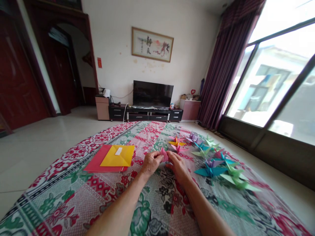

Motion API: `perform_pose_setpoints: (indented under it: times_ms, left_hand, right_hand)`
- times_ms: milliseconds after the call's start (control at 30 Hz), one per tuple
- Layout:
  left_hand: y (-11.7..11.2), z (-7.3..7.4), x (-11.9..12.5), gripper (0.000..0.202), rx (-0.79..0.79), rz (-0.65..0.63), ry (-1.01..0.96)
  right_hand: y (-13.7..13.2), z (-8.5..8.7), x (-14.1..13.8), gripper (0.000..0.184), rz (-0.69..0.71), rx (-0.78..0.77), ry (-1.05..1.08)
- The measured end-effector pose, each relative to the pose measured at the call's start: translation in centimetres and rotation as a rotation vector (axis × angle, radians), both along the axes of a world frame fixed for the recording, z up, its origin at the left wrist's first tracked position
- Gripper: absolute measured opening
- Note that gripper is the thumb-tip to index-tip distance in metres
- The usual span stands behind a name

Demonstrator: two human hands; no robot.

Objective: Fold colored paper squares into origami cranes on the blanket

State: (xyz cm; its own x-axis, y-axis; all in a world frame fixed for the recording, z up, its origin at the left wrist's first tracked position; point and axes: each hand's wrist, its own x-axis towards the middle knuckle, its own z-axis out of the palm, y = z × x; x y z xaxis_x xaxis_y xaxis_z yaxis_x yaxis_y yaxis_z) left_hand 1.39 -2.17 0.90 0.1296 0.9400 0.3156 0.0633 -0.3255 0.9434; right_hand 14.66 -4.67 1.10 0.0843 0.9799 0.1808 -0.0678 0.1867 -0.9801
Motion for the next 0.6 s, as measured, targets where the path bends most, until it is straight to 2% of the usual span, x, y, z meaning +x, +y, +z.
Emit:
perform_pose_setpoints:
  times_ms: [233,367,600]
  left_hand:
    - [0.01,-0.21,0.12,0.021,-0.009,-0.044,-0.055]
    - [-0.16,-0.11,-0.01,0.024,-0.02,-0.02,-0.049]
    - [-0.24,0.37,-0.02,0.022,-0.172,-0.061,-0.17]
  right_hand:
    - [0.11,-0.15,-0.04,0.037,0.087,0.023,-0.006]
    - [0.44,-0.47,-0.11,0.034,0.104,0.026,0.01]
    - [0.59,-0.47,-0.67,0.034,0.112,-0.01,0.123]
